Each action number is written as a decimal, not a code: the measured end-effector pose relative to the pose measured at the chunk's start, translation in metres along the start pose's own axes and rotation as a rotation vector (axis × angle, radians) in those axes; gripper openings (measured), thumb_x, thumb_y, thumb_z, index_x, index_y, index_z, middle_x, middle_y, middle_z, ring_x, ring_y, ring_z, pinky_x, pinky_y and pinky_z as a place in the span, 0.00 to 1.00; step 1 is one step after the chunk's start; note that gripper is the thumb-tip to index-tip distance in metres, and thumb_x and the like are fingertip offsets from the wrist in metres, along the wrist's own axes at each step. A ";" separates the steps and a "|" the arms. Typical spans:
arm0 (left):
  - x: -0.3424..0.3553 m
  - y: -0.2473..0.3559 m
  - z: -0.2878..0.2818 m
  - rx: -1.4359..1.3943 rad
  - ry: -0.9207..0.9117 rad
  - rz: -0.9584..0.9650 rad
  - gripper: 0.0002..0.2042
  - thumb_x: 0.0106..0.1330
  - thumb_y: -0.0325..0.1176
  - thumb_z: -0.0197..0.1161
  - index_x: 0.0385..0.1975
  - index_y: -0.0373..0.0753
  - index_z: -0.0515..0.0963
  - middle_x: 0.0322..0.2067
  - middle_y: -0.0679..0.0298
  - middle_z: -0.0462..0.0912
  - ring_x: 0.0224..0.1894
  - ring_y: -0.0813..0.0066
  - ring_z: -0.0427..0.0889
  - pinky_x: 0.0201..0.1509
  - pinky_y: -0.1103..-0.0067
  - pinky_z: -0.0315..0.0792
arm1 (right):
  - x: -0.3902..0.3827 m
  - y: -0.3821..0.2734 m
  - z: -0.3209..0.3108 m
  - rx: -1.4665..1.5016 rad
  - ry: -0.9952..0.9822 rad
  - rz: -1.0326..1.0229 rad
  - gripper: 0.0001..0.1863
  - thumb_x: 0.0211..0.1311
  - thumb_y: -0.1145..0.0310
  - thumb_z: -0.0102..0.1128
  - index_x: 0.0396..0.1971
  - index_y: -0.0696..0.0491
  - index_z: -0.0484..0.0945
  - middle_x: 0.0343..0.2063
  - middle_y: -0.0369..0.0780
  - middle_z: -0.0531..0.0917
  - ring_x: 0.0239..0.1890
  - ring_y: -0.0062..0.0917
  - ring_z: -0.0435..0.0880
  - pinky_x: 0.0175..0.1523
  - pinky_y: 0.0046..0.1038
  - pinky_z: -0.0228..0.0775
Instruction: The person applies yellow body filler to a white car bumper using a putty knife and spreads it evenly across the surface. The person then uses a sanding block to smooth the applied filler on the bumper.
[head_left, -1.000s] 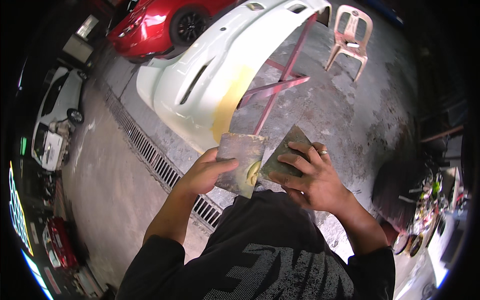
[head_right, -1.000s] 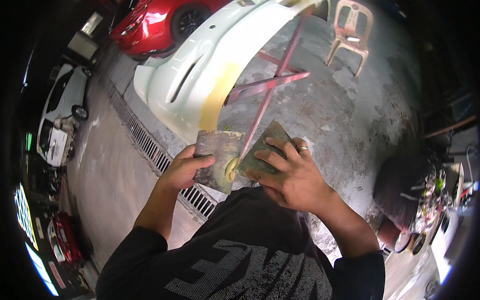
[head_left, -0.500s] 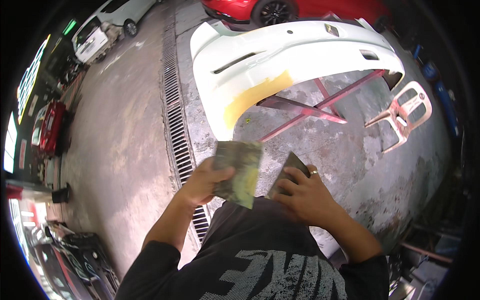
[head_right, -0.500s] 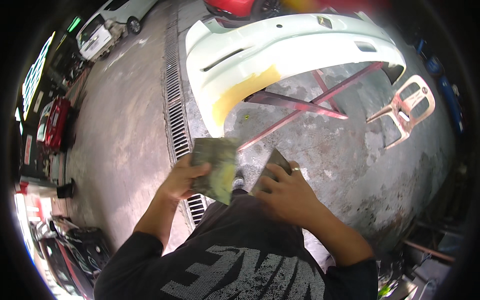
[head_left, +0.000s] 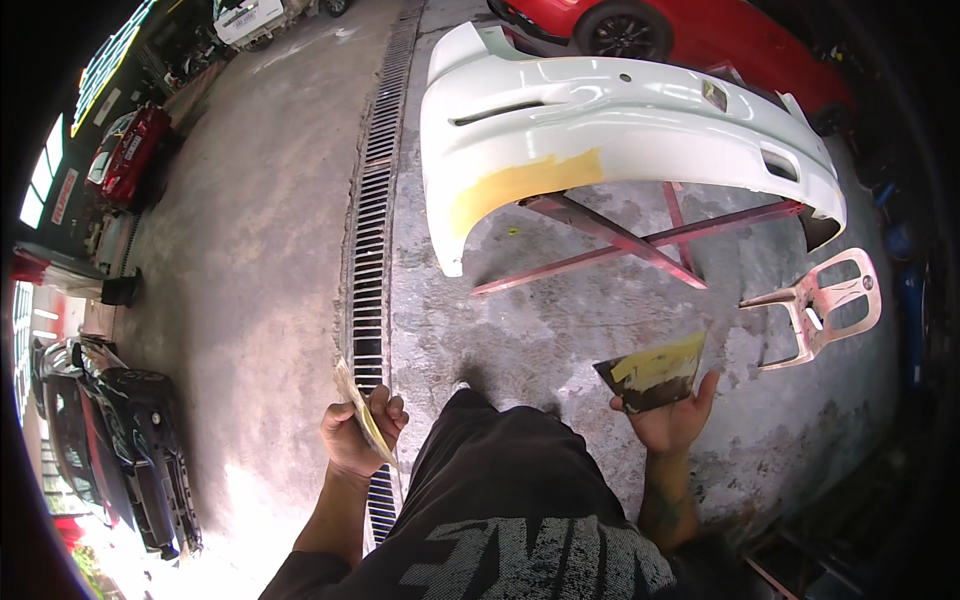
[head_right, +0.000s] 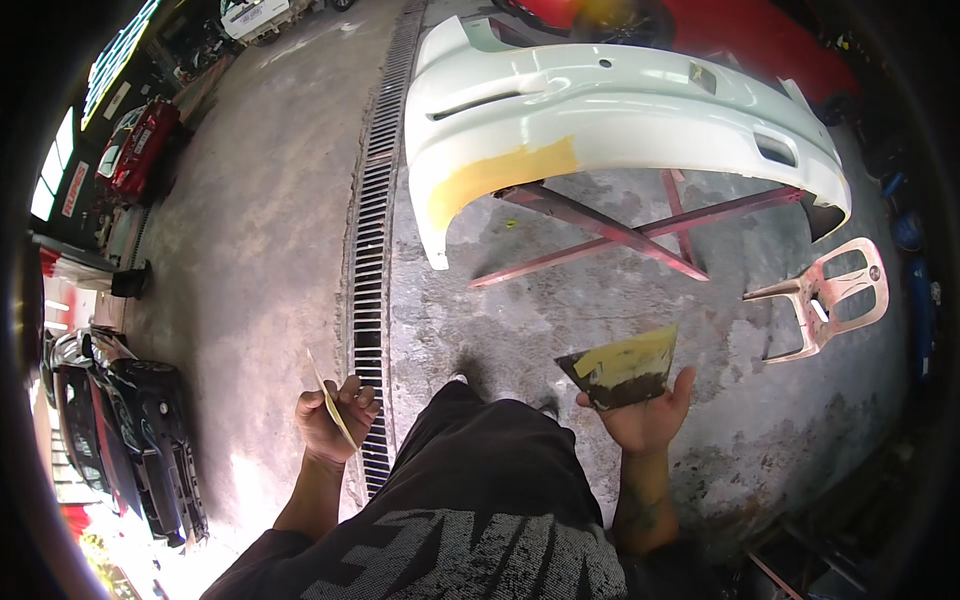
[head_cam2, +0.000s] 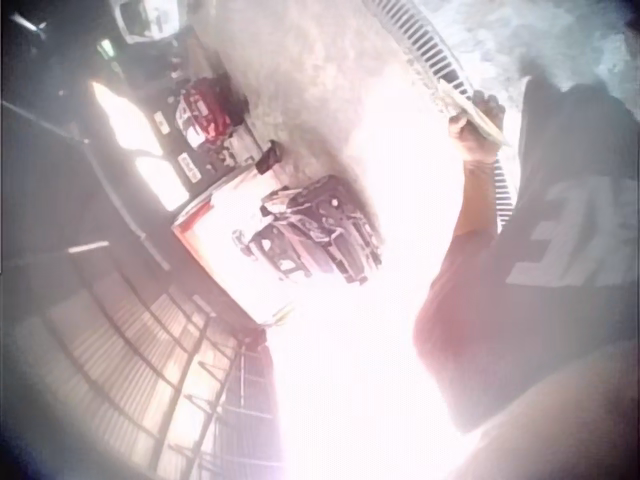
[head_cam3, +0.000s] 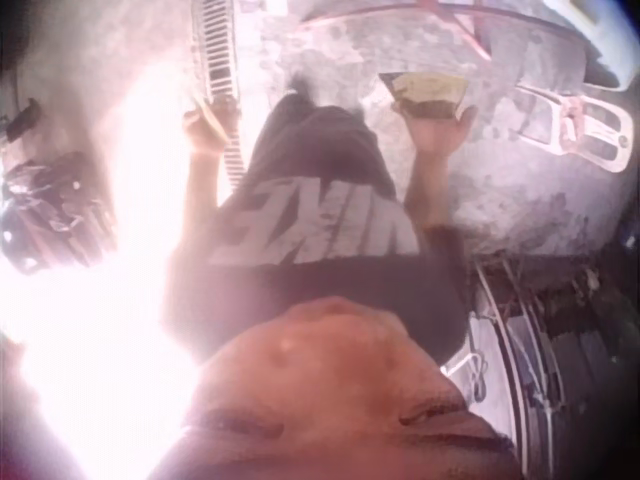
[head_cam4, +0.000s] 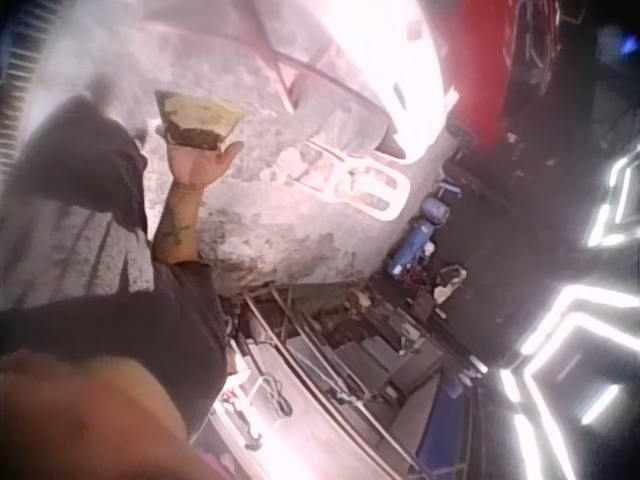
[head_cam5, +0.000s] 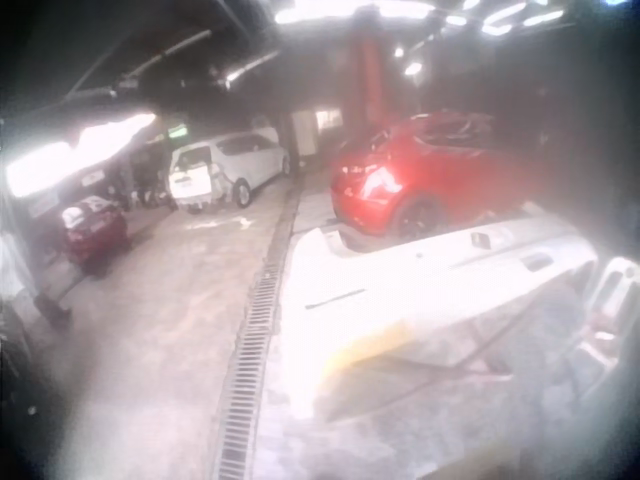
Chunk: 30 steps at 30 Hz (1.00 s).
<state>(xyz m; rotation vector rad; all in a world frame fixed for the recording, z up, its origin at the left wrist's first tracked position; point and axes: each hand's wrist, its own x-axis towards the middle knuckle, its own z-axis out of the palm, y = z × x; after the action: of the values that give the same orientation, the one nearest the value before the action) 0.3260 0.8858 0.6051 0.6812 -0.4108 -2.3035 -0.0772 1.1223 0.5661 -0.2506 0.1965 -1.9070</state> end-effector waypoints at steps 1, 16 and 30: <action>0.004 0.002 0.001 0.000 -0.032 0.002 0.10 0.66 0.44 0.69 0.34 0.46 0.92 0.34 0.66 0.81 0.46 0.61 0.81 0.58 0.64 0.76 | 0.012 -0.007 0.004 -0.022 -0.001 -0.002 0.44 0.82 0.29 0.38 0.83 0.45 0.65 0.79 0.51 0.69 0.80 0.62 0.66 0.68 0.79 0.65; 0.188 0.032 -0.023 0.095 -0.271 -0.239 0.38 0.68 0.44 0.63 0.79 0.41 0.66 0.76 0.44 0.71 0.78 0.41 0.69 0.81 0.52 0.65 | 0.094 0.026 0.013 -0.125 0.051 -0.108 0.42 0.83 0.31 0.37 0.83 0.46 0.64 0.81 0.50 0.67 0.80 0.63 0.65 0.71 0.80 0.60; 0.205 -0.103 -0.029 -0.089 -0.099 -0.084 0.54 0.57 0.46 0.69 0.86 0.44 0.51 0.80 0.39 0.63 0.82 0.38 0.64 0.86 0.51 0.58 | 0.121 -0.075 -0.011 -0.698 0.210 0.041 0.32 0.82 0.46 0.57 0.75 0.49 0.73 0.72 0.47 0.77 0.73 0.51 0.76 0.73 0.66 0.67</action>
<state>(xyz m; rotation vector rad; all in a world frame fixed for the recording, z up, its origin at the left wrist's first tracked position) 0.1603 0.8132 0.4610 0.5523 -0.3287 -2.4264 -0.1879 1.0342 0.5837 -0.5045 1.0044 -1.7625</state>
